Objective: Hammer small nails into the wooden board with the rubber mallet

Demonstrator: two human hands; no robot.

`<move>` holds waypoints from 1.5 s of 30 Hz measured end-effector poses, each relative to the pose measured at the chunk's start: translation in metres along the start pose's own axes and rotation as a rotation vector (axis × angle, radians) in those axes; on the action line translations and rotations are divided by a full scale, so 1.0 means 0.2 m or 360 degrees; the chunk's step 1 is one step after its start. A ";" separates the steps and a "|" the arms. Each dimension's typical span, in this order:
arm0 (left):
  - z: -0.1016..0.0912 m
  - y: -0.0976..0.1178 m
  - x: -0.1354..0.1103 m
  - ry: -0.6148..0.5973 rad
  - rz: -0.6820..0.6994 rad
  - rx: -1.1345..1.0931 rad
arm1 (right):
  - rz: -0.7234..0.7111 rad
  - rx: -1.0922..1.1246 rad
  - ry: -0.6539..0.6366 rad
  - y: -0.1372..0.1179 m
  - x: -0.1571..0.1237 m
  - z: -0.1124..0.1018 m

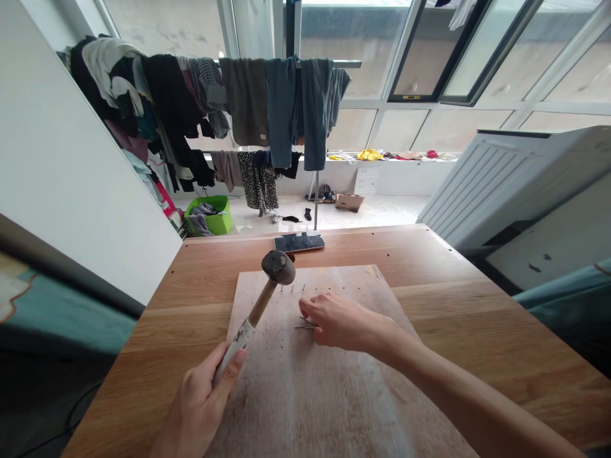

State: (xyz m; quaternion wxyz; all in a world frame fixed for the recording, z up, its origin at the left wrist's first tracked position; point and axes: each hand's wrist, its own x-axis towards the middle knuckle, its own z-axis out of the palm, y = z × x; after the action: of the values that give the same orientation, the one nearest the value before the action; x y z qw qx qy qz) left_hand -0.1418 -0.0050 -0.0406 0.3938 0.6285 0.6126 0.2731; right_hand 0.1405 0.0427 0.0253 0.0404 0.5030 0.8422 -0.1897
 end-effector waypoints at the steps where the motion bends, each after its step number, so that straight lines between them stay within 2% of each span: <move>1: 0.00 0.00 0.00 -0.0005 -0.0013 0.0001 | -0.0005 0.0007 -0.0002 0.00 0.00 0.00; 7: -0.01 -0.05 0.02 -0.0076 -0.0059 0.0041 | -0.0101 0.0438 0.0076 0.10 -0.07 -0.04; 13: 0.00 -0.01 0.01 -0.0102 -0.0079 -0.0057 | 0.0050 0.0640 0.0558 0.24 -0.01 -0.02; 16: 0.00 0.05 -0.02 -0.0032 -0.0098 -0.0083 | 0.0128 0.0683 0.0648 0.28 0.05 0.01; 20: 0.00 0.07 -0.04 -0.0023 -0.0128 -0.0067 | 0.0167 0.0644 0.0677 0.30 0.08 0.03; 26: 0.00 -0.03 0.00 -0.0099 -0.0061 0.0015 | 0.0168 0.0723 0.0690 0.30 0.08 0.05; 29: 0.01 -0.03 0.01 -0.0103 -0.0067 0.0007 | 0.0166 0.0827 0.0700 0.32 0.10 0.07; 38: 0.04 0.12 -0.02 -0.0070 -0.0043 0.0093 | 0.0158 0.0923 0.0790 0.37 0.11 0.15; 45: 0.07 0.22 0.03 -0.0181 0.0069 0.0199 | 0.0152 0.0888 0.0863 0.37 0.12 0.18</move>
State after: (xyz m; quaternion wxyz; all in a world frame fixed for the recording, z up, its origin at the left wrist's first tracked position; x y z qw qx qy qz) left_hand -0.1050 0.0013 -0.0122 0.3821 0.6794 0.5914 0.2066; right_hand 0.1882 0.0818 -0.0343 -0.3132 0.5651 0.7141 -0.2695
